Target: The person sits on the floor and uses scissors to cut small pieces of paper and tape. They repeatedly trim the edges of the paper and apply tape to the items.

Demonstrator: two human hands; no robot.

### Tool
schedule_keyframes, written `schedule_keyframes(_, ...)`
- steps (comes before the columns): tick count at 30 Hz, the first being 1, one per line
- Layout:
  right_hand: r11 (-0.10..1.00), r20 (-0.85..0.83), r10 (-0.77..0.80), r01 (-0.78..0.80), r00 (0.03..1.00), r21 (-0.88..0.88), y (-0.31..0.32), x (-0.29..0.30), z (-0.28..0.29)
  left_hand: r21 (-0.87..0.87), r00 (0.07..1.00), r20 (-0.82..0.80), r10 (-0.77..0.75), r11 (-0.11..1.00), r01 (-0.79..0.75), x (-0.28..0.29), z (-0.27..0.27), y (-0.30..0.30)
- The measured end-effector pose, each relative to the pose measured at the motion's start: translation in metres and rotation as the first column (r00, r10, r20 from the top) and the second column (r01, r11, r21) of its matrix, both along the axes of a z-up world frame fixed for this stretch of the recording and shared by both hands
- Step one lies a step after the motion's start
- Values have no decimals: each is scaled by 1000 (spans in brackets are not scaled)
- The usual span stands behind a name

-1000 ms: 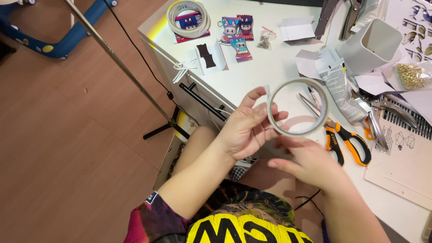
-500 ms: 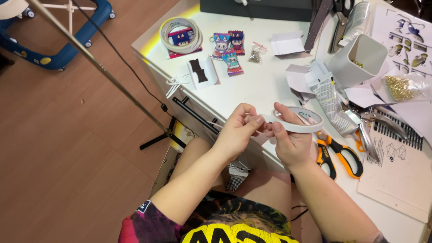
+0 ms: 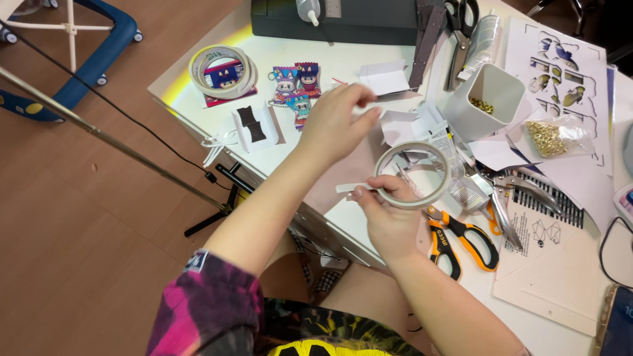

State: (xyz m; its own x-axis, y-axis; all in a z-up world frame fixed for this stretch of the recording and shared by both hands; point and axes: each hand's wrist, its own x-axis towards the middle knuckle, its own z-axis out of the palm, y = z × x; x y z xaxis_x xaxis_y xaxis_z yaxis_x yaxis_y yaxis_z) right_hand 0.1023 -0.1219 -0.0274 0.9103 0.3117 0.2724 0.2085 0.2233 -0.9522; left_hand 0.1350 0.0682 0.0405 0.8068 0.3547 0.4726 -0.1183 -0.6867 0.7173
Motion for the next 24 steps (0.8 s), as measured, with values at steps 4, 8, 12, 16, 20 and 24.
schedule_keyframes(4,1000,-4,24,-24,1000,-8,2,-3,-2,162,982,-187,27,987,4,65,6,-3)
schedule_keyframes(8,998,-23,47,-48,999,-46,0,-2,-2,189,930,-366,28,981,45,108,-12,3)
schedule_keyframes(12,996,-31,67,-69,997,-57,0,-4,0,167,914,-397,80,986,-13,134,-32,10)
schedule_keyframes(16,996,-17,72,-73,997,-59,0,-6,7,153,913,-399,86,988,-27,135,-22,13)
schedule_keyframes(20,993,-123,94,-103,988,-66,-3,-8,10,26,944,-270,189,982,-190,124,1,22)
schedule_keyframes(24,996,-130,88,-87,988,12,-2,-5,9,-264,940,182,289,935,-237,87,31,33)
